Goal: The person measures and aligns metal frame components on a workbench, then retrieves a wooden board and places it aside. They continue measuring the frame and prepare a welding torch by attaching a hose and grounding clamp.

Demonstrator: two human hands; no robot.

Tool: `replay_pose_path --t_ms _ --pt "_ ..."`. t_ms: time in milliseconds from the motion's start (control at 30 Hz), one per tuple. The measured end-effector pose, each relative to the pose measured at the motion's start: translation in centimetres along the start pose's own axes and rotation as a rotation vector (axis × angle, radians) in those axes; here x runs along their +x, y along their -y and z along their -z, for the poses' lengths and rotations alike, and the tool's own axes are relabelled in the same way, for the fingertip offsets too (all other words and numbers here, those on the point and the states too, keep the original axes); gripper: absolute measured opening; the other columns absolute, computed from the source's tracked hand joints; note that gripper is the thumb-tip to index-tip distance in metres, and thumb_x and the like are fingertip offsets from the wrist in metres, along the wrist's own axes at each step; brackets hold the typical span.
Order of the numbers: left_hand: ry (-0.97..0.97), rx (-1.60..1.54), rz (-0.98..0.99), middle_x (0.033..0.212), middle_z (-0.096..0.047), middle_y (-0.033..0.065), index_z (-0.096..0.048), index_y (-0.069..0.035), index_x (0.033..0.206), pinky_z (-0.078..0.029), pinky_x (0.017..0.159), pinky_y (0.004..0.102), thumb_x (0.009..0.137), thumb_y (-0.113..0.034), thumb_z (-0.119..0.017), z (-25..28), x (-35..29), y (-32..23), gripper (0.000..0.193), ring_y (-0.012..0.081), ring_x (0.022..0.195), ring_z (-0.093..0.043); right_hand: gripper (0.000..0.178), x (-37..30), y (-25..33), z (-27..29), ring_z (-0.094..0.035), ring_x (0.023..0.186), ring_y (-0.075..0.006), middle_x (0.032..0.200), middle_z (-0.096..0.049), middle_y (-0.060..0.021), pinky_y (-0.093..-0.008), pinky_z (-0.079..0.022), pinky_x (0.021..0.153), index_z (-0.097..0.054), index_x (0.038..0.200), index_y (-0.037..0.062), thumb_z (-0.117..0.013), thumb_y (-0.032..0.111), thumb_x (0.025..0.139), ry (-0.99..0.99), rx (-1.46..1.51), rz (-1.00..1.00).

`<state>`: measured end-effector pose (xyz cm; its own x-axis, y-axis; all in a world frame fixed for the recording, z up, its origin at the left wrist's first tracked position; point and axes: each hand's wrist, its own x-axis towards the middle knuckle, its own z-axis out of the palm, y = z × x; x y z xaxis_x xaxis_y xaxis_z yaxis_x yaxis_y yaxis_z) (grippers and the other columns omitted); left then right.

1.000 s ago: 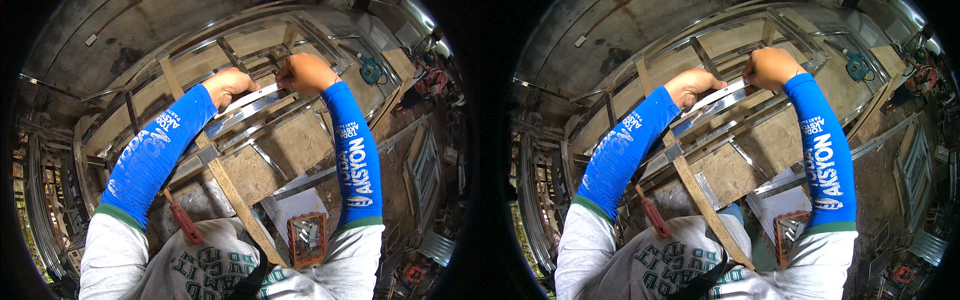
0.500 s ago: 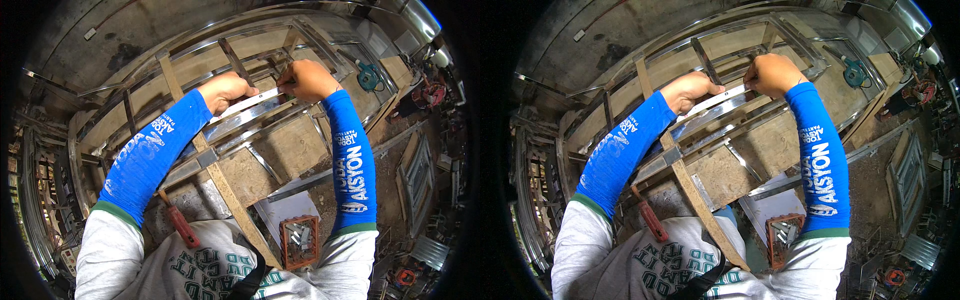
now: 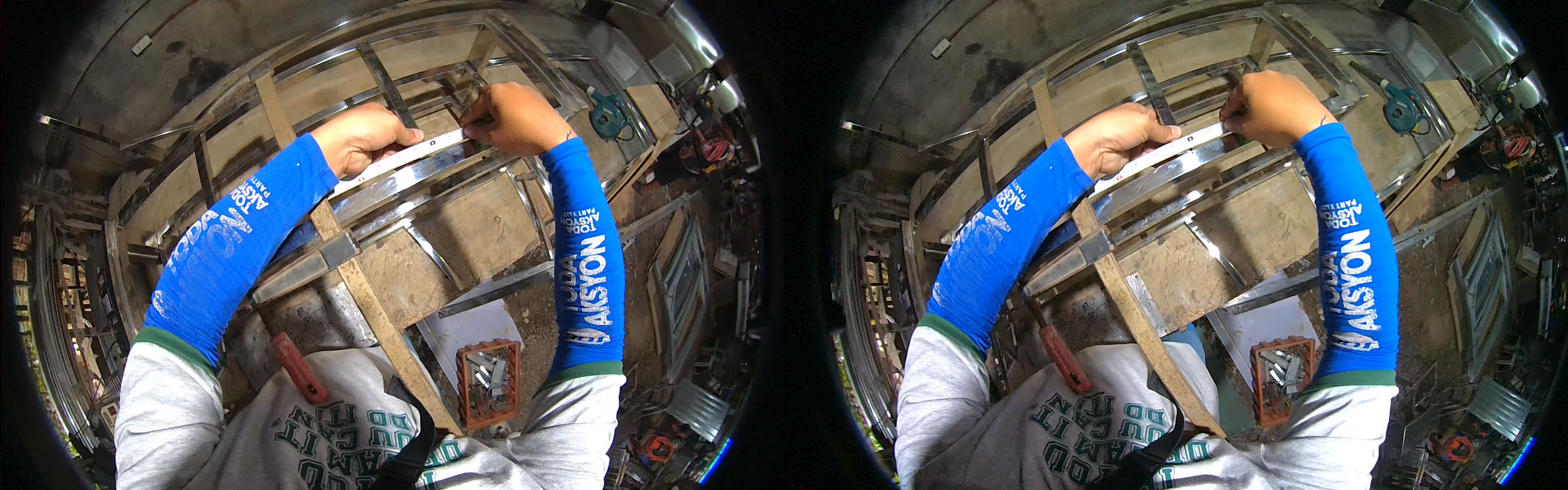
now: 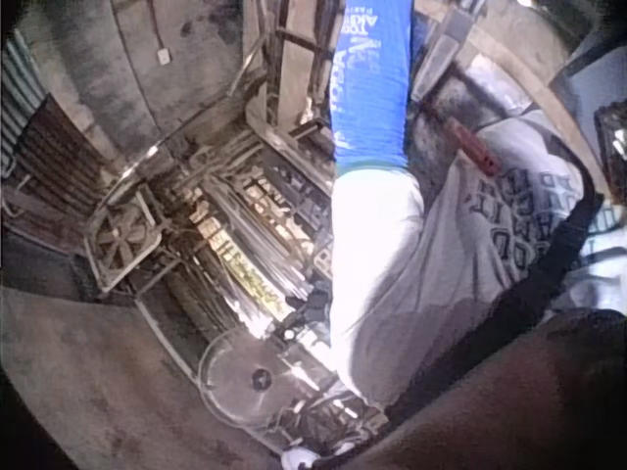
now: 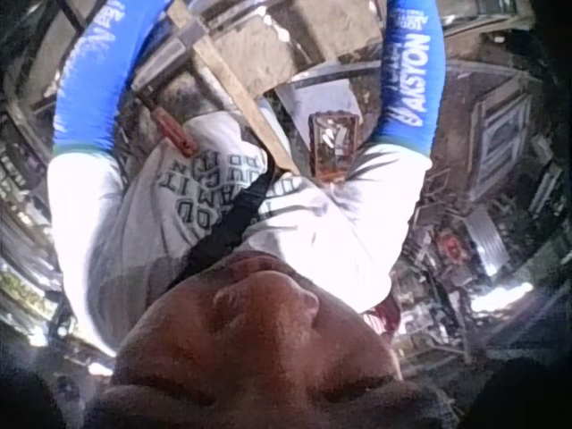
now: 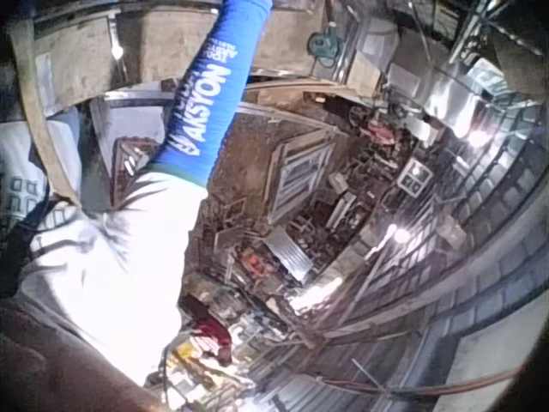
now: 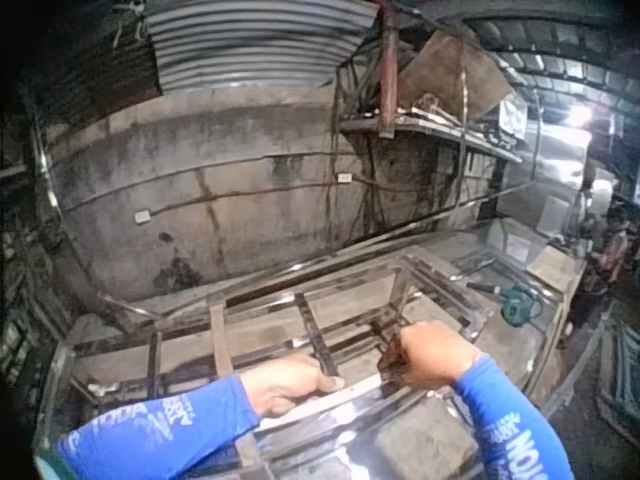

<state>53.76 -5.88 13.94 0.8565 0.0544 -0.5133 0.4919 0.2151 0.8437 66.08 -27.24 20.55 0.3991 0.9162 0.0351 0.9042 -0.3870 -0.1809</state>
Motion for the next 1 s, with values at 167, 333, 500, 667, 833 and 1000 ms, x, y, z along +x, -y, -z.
replay_pose_path --t_ms 167,333,500,667,833,1000 --pt "0.014 0.035 -0.015 0.082 -0.072 0.0103 -0.070 0.005 0.096 -0.054 0.053 0.0284 0.097 -0.009 -0.068 0.44 0.36 0.18 0.013 0.0143 0.062 -0.066 0.021 0.25 0.40 0.14 -0.070 0.085 -0.0356 0.091 -0.074 -0.0151 -0.0417 -0.055 0.078 -0.081 0.098 0.0096 -0.076 0.024 0.083 0.023 -0.013 -0.003" --pt "0.008 0.083 0.007 0.079 -0.070 0.0085 -0.070 0.004 0.094 -0.052 0.054 0.0284 0.098 -0.009 -0.068 -0.02 0.12 -0.27 0.013 0.0129 0.062 -0.063 0.021 0.18 -0.10 -0.21 -0.070 0.084 -0.0353 0.090 -0.074 -0.0148 -0.0418 -0.055 0.078 -0.081 0.098 0.0097 -0.076 0.023 0.083 -0.010 -0.017 0.020" --pt "-0.008 0.077 -0.016 0.083 -0.070 0.0097 -0.069 0.005 0.098 -0.053 0.056 0.0298 0.098 -0.009 -0.067 0.20 0.49 0.19 0.014 0.0138 0.065 -0.063 0.019 0.49 0.47 0.15 -0.071 0.084 -0.0350 0.091 -0.075 -0.0148 -0.0417 -0.055 0.078 -0.081 0.098 0.0106 -0.076 0.022 0.083 0.017 -0.026 0.011" --pt "-0.005 0.075 -0.017 0.083 -0.071 0.0108 -0.069 0.004 0.099 -0.055 0.057 0.0313 0.099 -0.009 -0.066 -0.14 0.10 -0.01 0.013 0.0159 0.066 -0.066 0.018 0.48 0.45 0.14 -0.070 0.085 -0.0342 0.090 -0.074 -0.0147 -0.0420 -0.055 0.078 -0.082 0.097 0.0116 -0.076 0.021 0.082 0.018 -0.023 -0.002" --pt "-0.003 0.070 -0.002 0.083 -0.071 0.0109 -0.069 0.005 0.100 -0.057 0.056 0.0323 0.100 -0.009 -0.065 -0.20 -0.02 -0.07 0.015 0.0168 0.065 -0.067 0.019 0.52 0.33 -0.01 -0.069 0.087 -0.0348 0.091 -0.073 -0.0153 -0.0428 -0.054 0.079 -0.082 0.097 0.0116 -0.076 0.021 0.082 0.013 -0.016 -0.001" --pt "0.002 0.080 -0.010 0.083 -0.071 0.0102 -0.069 0.004 0.100 -0.055 0.055 0.0320 0.100 -0.009 -0.065 -0.01 0.17 0.10 0.014 0.0160 0.065 -0.066 0.019 0.58 0.28 -0.05 -0.069 0.089 -0.0351 0.092 -0.072 -0.0155 -0.0435 -0.053 0.080 -0.082 0.097 0.0121 -0.076 0.022 0.082 0.012 -0.026 0.008"
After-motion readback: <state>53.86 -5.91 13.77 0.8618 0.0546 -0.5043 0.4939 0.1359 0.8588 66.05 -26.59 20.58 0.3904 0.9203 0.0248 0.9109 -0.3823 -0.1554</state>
